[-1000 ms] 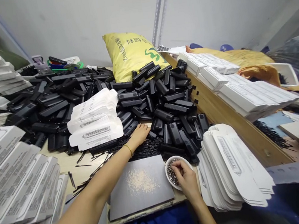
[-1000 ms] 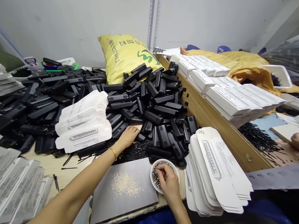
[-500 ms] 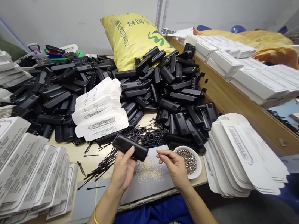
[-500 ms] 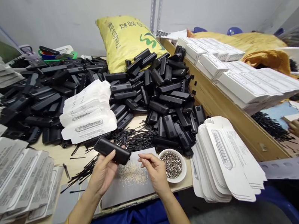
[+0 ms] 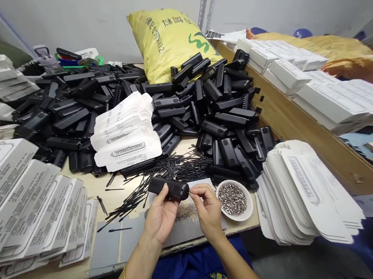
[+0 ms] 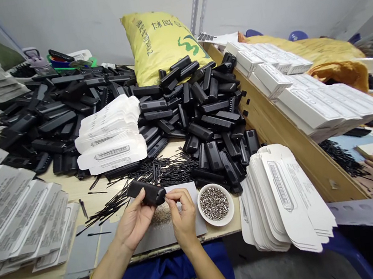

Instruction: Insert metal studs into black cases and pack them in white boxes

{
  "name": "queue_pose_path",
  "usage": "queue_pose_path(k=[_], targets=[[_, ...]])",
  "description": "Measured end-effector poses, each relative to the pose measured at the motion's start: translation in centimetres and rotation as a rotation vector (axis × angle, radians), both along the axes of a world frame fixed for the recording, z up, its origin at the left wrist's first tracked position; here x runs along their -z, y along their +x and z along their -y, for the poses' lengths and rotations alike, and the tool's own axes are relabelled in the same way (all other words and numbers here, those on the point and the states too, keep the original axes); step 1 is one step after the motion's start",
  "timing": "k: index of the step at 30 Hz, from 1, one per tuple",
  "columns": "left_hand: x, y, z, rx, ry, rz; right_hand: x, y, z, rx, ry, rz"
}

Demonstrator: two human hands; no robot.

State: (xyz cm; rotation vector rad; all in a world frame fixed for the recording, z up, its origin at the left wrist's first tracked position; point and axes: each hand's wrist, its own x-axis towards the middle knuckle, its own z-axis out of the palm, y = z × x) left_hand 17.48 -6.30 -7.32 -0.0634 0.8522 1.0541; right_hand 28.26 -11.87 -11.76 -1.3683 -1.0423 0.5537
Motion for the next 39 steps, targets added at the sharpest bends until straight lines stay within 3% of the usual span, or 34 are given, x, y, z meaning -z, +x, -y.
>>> queue_pose_path(k=[6, 10, 13, 15, 17, 20, 22, 25, 27, 30, 32, 35, 39], targets=[[0.8, -0.2, 0.3, 0.001, 0.075, -0.029, 0.0, 0.4, 0.1, -0.010, -0.006, 0.084], [1.5, -0.4, 0.6, 0.061, 0.177, -0.063, 0.4, 0.4, 0.1, -0.077, -0.057, -0.045], [1.1, -0.9, 1.0, 0.109, 0.245, -0.115, 0.7, 0.4, 0.3, -0.077, -0.119, -0.171], [0.7, -1.4, 1.5, 0.135, 0.418, -0.192, 0.6, 0.9, 0.5, -0.059, -0.140, -0.239], [0.8, -1.6, 1.8, 0.222, 0.719, -0.362, 0.4, 2.2, 0.9, 0.006, -0.134, -0.263], [2.2, -0.3, 1.4, 0.513, 1.140, -0.782, -0.3, 4.9, 1.3, 0.168, -0.119, -0.218], [3.3, 1.5, 0.1, 0.695, 1.253, -1.077, -1.1, 6.4, 1.4, 0.235, -0.117, -0.179], [3.9, 3.6, -3.0, 0.807, 1.299, -1.294, -2.6, 7.5, 0.7, 0.235, -0.109, -0.074], [3.5, 3.2, -5.3, 0.822, 1.316, -1.347, -3.3, 7.0, -0.8, 0.145, -0.132, 0.056], [2.6, -0.6, -8.7, 0.766, 1.255, -1.557, -3.3, 4.6, -4.8, -0.090, -0.200, 0.300], [2.3, -4.3, -10.7, 0.654, 1.144, -1.754, -2.6, 1.9, -8.2, -0.201, -0.227, 0.456], [2.5, -8.9, -13.1, 0.512, 0.983, -2.002, -1.2, -2.5, -13.2, -0.223, -0.289, 0.628], [3.0, -10.9, -14.6, 0.502, 0.909, -2.175, 0.5, -6.1, -17.2, -0.183, -0.412, 0.679]])
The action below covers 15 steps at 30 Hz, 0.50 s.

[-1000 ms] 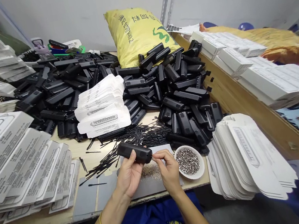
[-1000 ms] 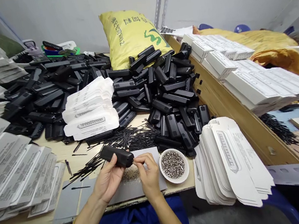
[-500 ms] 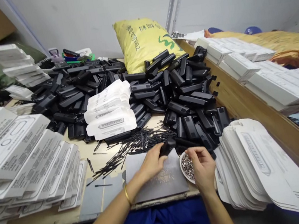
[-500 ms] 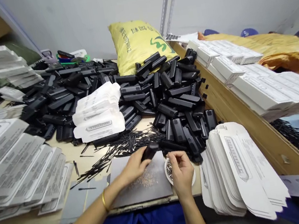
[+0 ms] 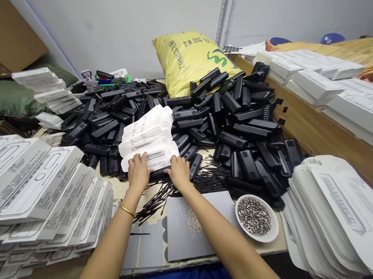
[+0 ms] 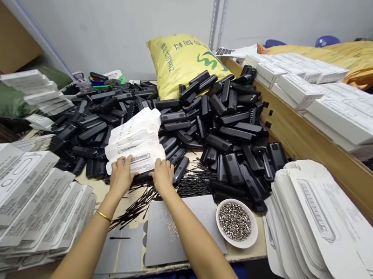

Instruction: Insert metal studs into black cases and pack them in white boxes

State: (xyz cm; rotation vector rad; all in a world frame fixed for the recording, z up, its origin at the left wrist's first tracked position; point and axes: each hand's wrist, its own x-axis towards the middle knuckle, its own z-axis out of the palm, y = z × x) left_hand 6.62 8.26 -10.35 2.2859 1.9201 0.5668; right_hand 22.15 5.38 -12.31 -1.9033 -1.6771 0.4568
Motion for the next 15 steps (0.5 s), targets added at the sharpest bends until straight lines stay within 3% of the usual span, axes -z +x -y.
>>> queue_pose_path(k=[9, 12, 15], targets=[[-0.5, 1.1, -0.6, 0.022, 0.031, -0.155, 1.6, 1.7, -1.7, 0.091, 0.008, -0.121], [-1.1, 1.2, -0.9, 0.043, 0.024, -0.160, 0.8, 2.5, -1.9, 0.037, 0.034, -0.190], [-3.0, 1.4, -0.2, 0.088, 0.029, -0.146, -1.3, 4.4, -1.1, -0.028, 0.113, -0.239]])
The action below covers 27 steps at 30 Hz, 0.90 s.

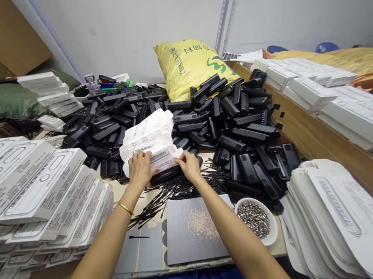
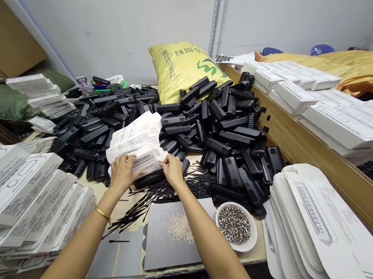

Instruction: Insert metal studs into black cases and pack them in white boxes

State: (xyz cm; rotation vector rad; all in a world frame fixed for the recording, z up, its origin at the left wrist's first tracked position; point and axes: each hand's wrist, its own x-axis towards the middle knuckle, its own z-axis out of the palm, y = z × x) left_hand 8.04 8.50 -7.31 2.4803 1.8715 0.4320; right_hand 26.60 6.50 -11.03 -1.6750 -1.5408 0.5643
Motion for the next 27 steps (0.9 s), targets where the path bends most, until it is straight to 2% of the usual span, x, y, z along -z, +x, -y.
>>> queue_pose_path(k=[2, 3, 6, 8, 9, 11, 13, 16, 19, 23, 27], targets=[[-1.5, 0.6, 1.4, 0.102, -0.130, 0.136, -1.8, 1.9, 1.3, -0.050, 0.058, -0.018], [-2.1, 1.0, 2.5, 0.176, -0.295, 0.278, -2.6, 2.9, 2.0, -0.094, 0.084, -0.031], [-2.5, 2.7, 6.6, 0.366, -1.059, 0.910, -4.1, 5.9, 4.6, -0.351, 0.124, -0.209], [-1.9, 4.1, 9.4, 0.360, -1.414, 1.263, -4.0, 7.4, 6.3, -0.544, 0.070, -0.471], [-1.5, 4.7, 10.7, 0.314, -1.484, 1.387, -3.7, 7.9, 7.2, -0.601, 0.039, -0.610], [-0.6, 6.0, 12.5, 0.193, -1.470, 1.518, -2.6, 8.3, 8.8, -0.607, 0.016, -0.826], [0.0, 7.2, 13.6, 0.122, -1.384, 1.565, -1.4, 7.9, 10.4, -0.456, 0.068, -0.894], [0.6, 8.5, 14.4, 0.137, -1.241, 1.602, 0.0, 6.0, 13.0, -0.139, 0.141, -0.776], [1.4, 9.3, 15.0, 0.157, -1.133, 1.550, 1.0, 3.9, 15.0, 0.044, 0.090, -0.681], [2.1, 9.6, 15.8, 0.141, -1.058, 1.471, 1.1, 2.6, 15.9, 0.112, 0.027, -0.712], [1.9, 9.6, 16.0, 0.019, -1.084, 1.511, -0.1, 2.6, 15.7, 0.126, 0.060, -0.803]])
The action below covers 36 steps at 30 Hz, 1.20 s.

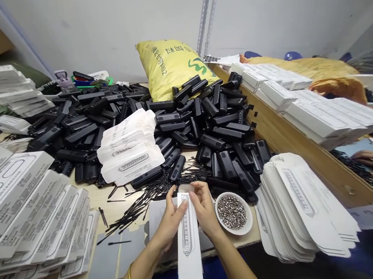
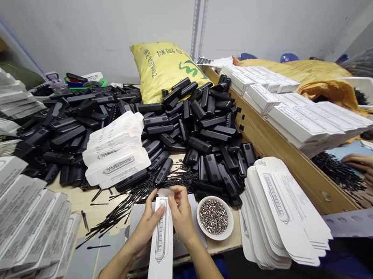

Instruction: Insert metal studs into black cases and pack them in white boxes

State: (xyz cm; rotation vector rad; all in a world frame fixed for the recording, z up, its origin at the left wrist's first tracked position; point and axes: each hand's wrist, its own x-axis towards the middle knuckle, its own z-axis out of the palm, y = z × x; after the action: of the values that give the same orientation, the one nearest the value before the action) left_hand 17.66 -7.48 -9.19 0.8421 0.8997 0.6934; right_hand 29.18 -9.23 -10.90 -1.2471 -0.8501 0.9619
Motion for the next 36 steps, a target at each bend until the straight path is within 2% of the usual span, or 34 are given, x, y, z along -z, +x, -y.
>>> queue_pose_path(k=[3, 8, 12, 17, 19, 20, 22, 23, 25, 26, 29, 32, 35, 36], targets=[[0.0, -0.1, 0.0, 0.018, -0.043, -0.014, -0.7, 0.1, -0.4, -0.039, -0.020, -0.111], [0.7, -0.6, 0.4, 0.058, 0.200, -0.147, -0.5, 0.3, -1.4, -0.092, -0.121, -0.325], [1.2, -0.9, 0.2, 0.086, 0.255, -0.236, -0.3, -0.1, -0.7, -0.128, -0.134, -0.270], [1.6, -1.1, -0.7, 0.088, 0.162, -0.191, 0.0, -0.1, 0.7, -0.177, -0.118, -0.220], [1.8, -1.4, -0.7, 0.044, 0.197, -0.204, 0.5, 0.4, 0.2, -0.129, -0.133, -0.250], [1.9, -1.7, -0.6, 0.014, 0.272, -0.218, 0.8, 0.5, -0.2, -0.073, -0.133, -0.231], [1.8, -2.4, -0.4, -0.018, 0.537, -0.264, 1.4, 0.5, -1.4, 0.002, -0.115, -0.013], [1.7, -2.8, -0.3, -0.022, 0.697, -0.294, 1.5, 0.2, -2.1, -0.019, -0.101, 0.147], [1.0, -3.6, -0.4, -0.028, 0.937, -0.372, 1.7, -0.4, -3.7, -0.141, -0.071, 0.431], [0.5, -4.0, -0.6, -0.042, 0.972, -0.433, 1.6, -0.6, -4.7, -0.203, -0.054, 0.521], [-0.8, -5.0, -1.8, -0.091, 0.814, -0.708, 1.1, -0.5, -8.2, -0.328, 0.002, 0.685], [-0.8, -5.8, -2.9, -0.068, 0.705, -0.950, 0.5, 1.5, -11.6, -0.442, 0.048, 0.820], [-0.1, -6.2, -3.3, -0.004, 0.721, -1.047, -0.5, 4.6, -13.0, -0.442, 0.045, 0.875], [0.2, -6.3, -3.3, 0.006, 0.723, -1.077, -1.0, 5.6, -13.0, -0.393, 0.035, 0.882]])
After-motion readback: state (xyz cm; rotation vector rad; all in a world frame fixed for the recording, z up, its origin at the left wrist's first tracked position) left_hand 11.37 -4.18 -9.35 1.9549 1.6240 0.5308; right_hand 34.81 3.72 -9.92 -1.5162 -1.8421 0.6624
